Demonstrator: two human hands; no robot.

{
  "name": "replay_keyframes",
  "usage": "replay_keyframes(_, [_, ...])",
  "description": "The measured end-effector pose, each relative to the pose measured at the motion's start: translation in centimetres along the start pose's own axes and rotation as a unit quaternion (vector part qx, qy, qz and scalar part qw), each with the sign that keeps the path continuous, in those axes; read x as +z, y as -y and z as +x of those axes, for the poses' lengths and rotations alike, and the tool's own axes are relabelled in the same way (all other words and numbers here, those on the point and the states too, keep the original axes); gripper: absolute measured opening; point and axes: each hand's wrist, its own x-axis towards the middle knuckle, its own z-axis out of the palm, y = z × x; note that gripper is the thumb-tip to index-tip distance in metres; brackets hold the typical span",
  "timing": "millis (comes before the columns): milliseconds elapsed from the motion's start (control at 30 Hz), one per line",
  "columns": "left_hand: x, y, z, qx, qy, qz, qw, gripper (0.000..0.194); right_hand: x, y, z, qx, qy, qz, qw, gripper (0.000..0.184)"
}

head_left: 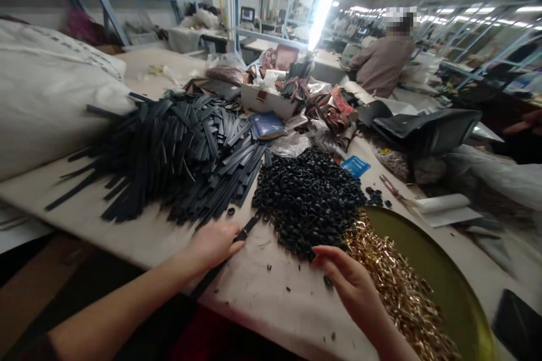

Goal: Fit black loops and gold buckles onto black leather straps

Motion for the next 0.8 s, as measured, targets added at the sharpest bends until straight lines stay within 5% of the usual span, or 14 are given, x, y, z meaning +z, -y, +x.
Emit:
replay_keyframes(167, [4.0,-0.3,-2.7,-0.061,-0.034,-0.042,0.997,0.025,4.3,0.1,-4.1,-0.041,0.036,-0.026,0.998,0.021])
replay_keyframes(367, [4.0,-0.9,-4.8,-0.068,-0.059,-0.143,0.986,0.019,9.7,-1.1,-4.5,0.053,0.058,0.12,0.99,0.025])
replay_keyframes(533, [4.2,-3.0,-8.0,0.007,0.011,-0.283,0.959,0.02,10.8,-0.9,-3.7,0.167,0.018,0.355,0.92,0.039])
replay_keyframes(667, [5.2,-4.8,-10.6,0.024,0.115,-0.395,0.911,0.019,10.6,-0.5,-5.0,0.158,0.019,0.391,0.906,0.028])
replay_keyframes(800, [6.4,-5.8,-11.2,-0.049,0.184,-0.579,0.792,0.029,10.6,-0.6,-6.1,0.175,0.034,0.408,0.896,0.027])
